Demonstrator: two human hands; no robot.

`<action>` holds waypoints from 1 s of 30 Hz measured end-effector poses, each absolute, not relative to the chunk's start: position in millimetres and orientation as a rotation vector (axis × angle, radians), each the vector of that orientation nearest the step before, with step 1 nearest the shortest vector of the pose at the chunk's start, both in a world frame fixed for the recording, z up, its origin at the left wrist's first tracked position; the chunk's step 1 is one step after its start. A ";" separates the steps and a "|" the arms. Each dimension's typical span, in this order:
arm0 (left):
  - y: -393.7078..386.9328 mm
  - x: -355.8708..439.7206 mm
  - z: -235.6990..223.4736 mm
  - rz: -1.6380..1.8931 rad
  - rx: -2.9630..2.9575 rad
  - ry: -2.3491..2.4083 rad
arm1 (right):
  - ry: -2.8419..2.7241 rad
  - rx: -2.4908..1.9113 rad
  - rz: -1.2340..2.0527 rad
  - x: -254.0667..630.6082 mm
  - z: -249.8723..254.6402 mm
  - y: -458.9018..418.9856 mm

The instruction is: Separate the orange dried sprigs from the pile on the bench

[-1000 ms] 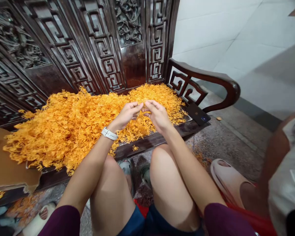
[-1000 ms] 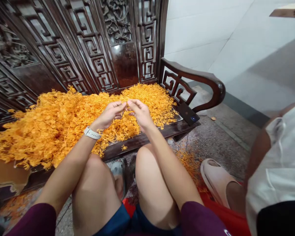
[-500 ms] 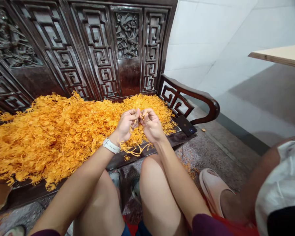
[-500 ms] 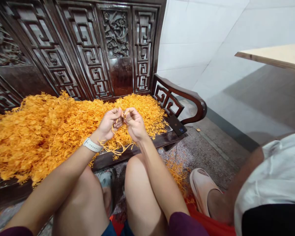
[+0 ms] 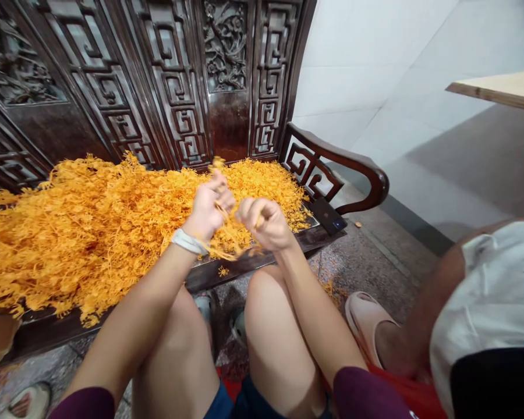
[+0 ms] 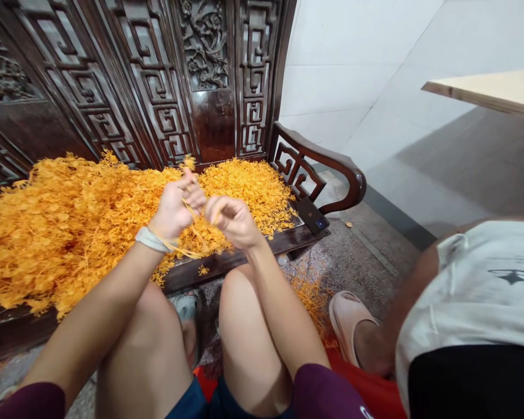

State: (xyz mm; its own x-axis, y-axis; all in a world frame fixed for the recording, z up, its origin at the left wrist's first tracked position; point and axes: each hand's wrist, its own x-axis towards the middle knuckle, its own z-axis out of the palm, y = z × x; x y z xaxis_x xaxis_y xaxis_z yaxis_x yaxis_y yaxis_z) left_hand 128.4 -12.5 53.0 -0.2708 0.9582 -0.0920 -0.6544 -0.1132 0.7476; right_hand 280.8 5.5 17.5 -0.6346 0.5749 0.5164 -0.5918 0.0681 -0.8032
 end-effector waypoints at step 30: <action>-3.9 105.4 22.1 1.419 1.439 1.115 | -1.178 -0.627 1.572 265.2 -0.4 27.1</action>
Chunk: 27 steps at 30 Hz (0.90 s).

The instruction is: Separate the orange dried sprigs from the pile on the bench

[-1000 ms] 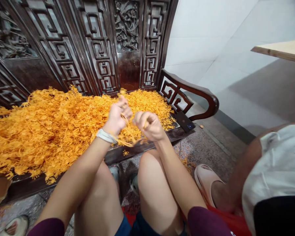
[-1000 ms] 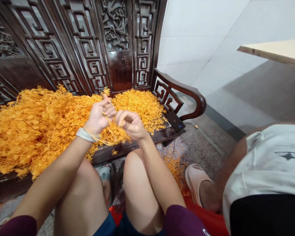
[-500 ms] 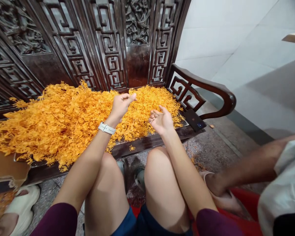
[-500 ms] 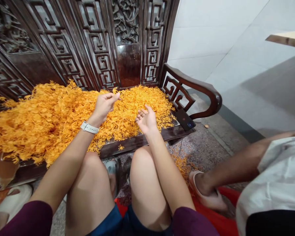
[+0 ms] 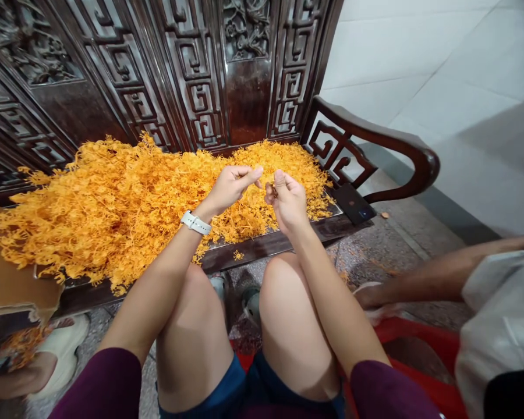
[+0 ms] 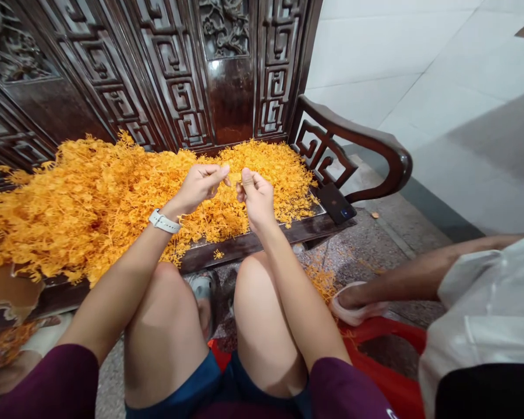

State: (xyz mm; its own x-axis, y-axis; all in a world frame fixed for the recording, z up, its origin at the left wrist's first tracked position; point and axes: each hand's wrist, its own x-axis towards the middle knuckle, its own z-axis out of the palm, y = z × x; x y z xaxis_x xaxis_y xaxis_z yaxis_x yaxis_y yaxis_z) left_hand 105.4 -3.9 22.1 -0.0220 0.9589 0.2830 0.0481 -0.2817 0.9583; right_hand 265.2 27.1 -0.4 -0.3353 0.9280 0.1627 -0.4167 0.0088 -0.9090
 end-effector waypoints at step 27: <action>2.7 83.0 12.7 1.747 1.191 1.293 | -0.922 -0.426 2.032 270.9 25.6 2.2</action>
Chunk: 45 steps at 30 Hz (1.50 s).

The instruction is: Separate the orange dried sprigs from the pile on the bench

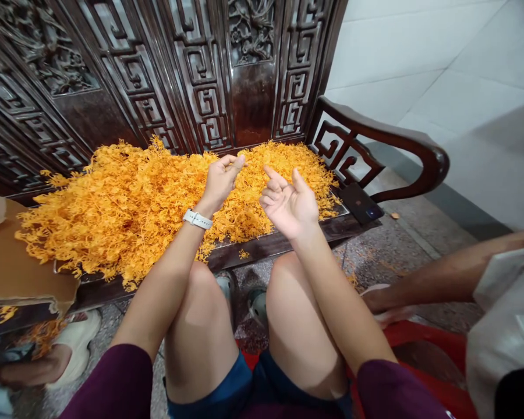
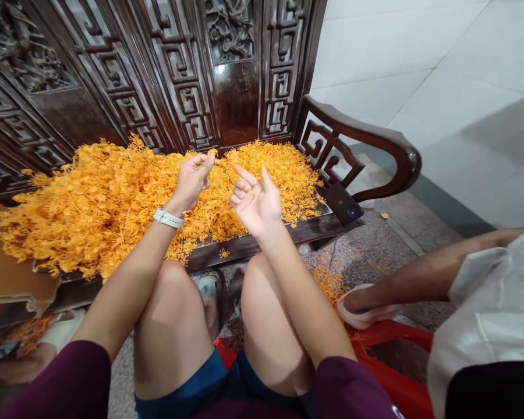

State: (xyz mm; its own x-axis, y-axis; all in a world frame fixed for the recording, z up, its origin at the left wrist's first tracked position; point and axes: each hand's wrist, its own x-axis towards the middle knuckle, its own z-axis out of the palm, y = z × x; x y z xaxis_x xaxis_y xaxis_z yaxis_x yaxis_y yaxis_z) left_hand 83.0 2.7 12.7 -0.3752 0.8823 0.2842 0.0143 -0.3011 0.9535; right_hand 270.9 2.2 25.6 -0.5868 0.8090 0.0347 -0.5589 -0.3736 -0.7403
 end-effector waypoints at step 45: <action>-11.8 70.5 34.6 1.863 0.962 0.966 | -0.673 -0.761 2.007 275.8 5.5 30.8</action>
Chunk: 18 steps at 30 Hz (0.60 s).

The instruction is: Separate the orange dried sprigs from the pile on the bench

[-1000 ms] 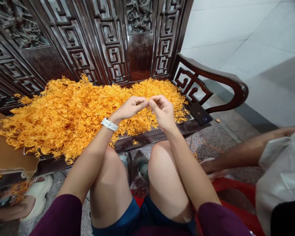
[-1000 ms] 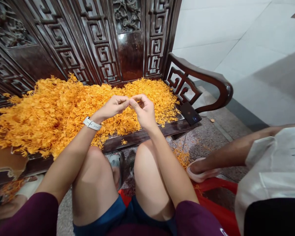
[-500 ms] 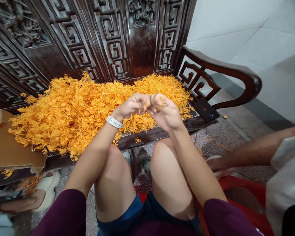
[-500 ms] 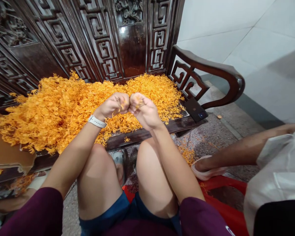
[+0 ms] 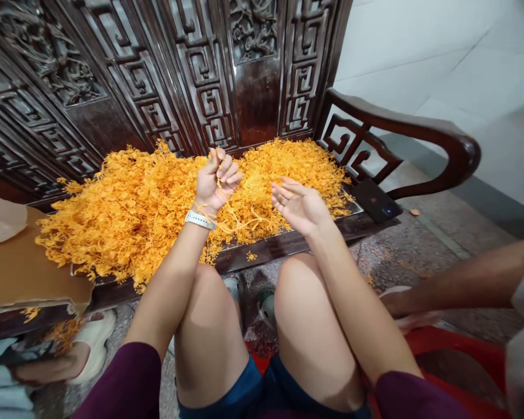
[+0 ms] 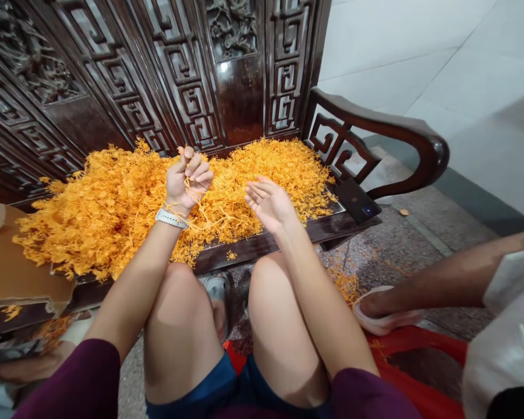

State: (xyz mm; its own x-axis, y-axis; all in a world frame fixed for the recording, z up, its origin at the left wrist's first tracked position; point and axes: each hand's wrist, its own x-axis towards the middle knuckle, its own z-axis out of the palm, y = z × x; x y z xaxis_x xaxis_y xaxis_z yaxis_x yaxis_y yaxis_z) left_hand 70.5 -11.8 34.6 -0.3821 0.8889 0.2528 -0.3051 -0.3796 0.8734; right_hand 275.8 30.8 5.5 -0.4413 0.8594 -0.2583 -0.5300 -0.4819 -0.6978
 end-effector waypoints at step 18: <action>-19.2 88.7 31.4 1.227 1.202 0.982 | -0.804 -0.613 1.765 273.8 3.9 23.9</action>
